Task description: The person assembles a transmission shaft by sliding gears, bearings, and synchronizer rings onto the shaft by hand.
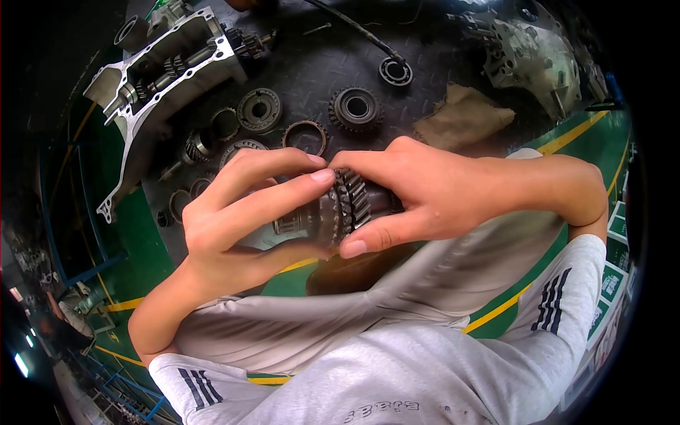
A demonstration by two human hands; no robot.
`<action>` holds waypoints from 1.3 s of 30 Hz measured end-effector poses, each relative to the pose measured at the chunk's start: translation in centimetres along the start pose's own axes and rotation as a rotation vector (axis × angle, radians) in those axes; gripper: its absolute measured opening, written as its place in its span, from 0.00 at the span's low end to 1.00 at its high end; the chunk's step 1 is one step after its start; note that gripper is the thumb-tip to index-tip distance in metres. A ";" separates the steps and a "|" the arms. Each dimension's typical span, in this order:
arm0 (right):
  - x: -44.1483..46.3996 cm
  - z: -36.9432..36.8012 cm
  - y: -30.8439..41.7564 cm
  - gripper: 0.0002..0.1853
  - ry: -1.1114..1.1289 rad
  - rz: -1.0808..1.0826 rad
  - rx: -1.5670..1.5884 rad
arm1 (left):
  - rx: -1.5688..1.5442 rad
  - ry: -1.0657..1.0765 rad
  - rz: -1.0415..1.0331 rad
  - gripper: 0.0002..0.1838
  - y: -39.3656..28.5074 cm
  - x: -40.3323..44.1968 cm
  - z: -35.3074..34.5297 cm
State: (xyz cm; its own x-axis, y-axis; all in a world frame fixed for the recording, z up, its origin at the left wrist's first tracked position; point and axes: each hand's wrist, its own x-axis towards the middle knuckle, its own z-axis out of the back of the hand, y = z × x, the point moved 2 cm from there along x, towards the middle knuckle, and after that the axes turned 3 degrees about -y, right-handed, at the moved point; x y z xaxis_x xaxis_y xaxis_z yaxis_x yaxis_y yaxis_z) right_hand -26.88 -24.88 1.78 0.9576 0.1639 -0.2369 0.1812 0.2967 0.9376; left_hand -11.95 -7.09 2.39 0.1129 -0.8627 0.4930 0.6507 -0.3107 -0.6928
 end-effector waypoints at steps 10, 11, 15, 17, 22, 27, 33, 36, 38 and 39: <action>0.1 -0.1 0.3 0.39 0.008 -0.006 -0.014 | 0.009 0.010 0.009 0.36 -0.1 -0.2 -0.1; 0.1 -0.1 0.4 0.38 0.015 -0.010 -0.005 | 0.020 0.009 -0.009 0.35 -0.1 -0.1 -0.1; 0.1 -0.2 0.1 0.38 0.009 0.016 0.019 | 0.048 0.008 -0.035 0.35 -0.3 0.1 -0.1; 0.1 -0.2 0.1 0.38 0.012 0.014 0.016 | 0.045 0.006 -0.042 0.34 -0.3 0.1 -0.1; 0.2 -0.3 -0.1 0.38 0.003 0.039 0.015 | 0.056 0.009 -0.054 0.34 -0.3 0.2 -0.1; 0.2 -0.3 -0.2 0.38 0.001 0.051 0.027 | 0.090 0.099 -0.086 0.35 -0.1 0.0 0.4; 0.2 -0.3 -0.2 0.38 0.005 0.049 0.035 | 0.071 0.095 -0.076 0.35 0.1 -0.2 0.3; 0.2 -0.3 -0.1 0.38 0.004 0.052 0.037 | 0.070 0.094 -0.088 0.35 0.2 -0.2 0.4; 0.2 -0.3 -0.1 0.38 0.010 0.043 0.037 | 0.069 0.096 -0.087 0.35 0.1 -0.2 0.4; 0.2 -0.3 -0.1 0.38 0.011 0.040 0.037 | 0.067 0.098 -0.085 0.35 0.1 -0.2 0.4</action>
State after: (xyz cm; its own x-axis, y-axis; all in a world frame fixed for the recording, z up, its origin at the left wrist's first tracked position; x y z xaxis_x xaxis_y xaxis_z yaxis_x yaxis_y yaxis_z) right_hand -26.73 -24.61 1.61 0.9617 0.1858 -0.2015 0.1510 0.2542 0.9553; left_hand -11.59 -6.82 2.42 -0.0160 -0.8702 0.4925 0.7042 -0.3595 -0.6123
